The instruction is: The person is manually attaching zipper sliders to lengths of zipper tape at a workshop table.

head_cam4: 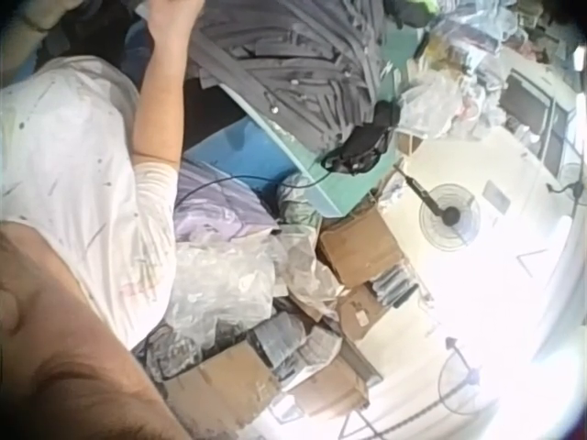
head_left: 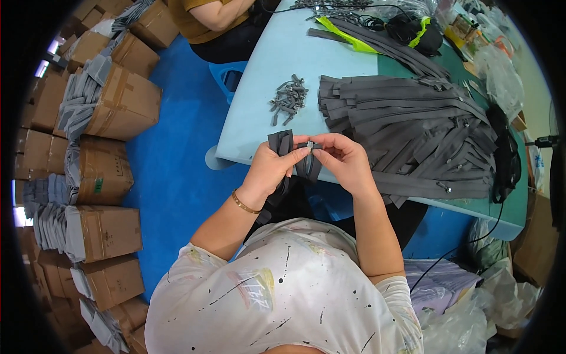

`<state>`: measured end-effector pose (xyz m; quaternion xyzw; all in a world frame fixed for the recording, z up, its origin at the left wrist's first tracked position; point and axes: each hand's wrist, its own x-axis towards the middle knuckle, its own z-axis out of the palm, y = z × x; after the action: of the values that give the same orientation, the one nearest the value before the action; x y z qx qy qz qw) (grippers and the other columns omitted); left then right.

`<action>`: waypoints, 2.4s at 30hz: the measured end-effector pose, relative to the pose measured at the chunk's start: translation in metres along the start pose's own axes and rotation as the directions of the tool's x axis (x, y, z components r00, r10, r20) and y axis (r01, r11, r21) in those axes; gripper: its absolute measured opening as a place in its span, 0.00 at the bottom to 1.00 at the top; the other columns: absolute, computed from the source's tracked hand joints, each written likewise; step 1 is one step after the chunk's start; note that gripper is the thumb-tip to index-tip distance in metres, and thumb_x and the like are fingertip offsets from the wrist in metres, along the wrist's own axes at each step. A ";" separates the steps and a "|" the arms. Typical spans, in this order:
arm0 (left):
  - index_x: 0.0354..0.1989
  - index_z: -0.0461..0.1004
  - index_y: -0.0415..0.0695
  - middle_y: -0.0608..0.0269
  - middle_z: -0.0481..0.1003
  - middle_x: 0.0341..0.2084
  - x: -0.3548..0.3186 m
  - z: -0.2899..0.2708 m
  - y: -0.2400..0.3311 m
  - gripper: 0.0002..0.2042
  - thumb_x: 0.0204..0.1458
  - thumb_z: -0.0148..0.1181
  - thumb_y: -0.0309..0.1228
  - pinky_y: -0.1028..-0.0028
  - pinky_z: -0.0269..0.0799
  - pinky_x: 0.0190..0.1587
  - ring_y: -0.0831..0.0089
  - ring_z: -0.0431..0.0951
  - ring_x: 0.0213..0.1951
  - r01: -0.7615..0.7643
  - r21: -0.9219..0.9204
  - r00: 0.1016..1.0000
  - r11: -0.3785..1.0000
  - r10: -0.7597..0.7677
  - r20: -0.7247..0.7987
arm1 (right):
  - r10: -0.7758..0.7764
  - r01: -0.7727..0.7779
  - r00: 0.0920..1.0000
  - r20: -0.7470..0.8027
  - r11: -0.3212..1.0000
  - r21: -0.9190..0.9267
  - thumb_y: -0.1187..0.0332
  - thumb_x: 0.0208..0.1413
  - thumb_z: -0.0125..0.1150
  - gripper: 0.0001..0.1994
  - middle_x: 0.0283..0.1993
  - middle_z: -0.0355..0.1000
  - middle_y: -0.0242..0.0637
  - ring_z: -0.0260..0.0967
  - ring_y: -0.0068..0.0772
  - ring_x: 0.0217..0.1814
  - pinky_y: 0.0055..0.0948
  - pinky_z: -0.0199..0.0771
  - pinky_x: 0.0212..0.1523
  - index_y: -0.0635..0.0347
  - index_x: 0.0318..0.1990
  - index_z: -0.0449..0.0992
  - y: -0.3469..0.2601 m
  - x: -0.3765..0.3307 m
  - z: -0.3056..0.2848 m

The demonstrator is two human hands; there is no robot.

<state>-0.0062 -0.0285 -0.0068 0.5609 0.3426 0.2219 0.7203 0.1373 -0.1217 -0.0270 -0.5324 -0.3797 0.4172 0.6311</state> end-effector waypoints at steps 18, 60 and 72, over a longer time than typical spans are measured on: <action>0.42 0.74 0.36 0.65 0.74 0.25 0.000 0.002 -0.006 0.14 0.47 0.63 0.28 0.86 0.57 0.16 0.87 0.64 0.17 -0.013 0.036 0.999 0.999 0.014 -0.036 | 0.023 -0.023 1.000 0.000 0.999 -0.024 0.81 0.49 0.58 0.12 0.30 0.68 0.26 0.63 0.13 0.29 0.14 0.65 0.32 0.61 0.42 0.75 -0.006 0.000 0.001; 0.32 0.75 0.40 0.69 0.72 0.21 -0.005 -0.001 0.001 0.07 0.49 0.61 0.31 0.85 0.57 0.15 0.86 0.62 0.14 0.041 0.118 0.994 0.992 -0.053 0.094 | 0.030 -0.028 0.999 -0.020 0.997 0.066 0.80 0.51 0.57 0.12 0.31 0.70 0.25 0.64 0.13 0.33 0.14 0.64 0.34 0.61 0.44 0.76 -0.008 -0.003 0.000; 0.28 0.73 0.40 0.71 0.69 0.17 -0.005 0.001 -0.005 0.07 0.49 0.61 0.31 0.83 0.56 0.14 0.85 0.63 0.13 0.038 0.118 0.996 0.992 -0.047 0.075 | -0.034 0.034 0.999 -0.012 0.999 0.007 0.79 0.51 0.58 0.10 0.35 0.68 0.27 0.64 0.15 0.34 0.14 0.63 0.34 0.59 0.42 0.77 0.003 -0.002 0.001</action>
<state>-0.0091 -0.0340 -0.0107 0.6026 0.3388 0.1642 0.7037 0.1354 -0.1232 -0.0296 -0.5262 -0.3836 0.4048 0.6420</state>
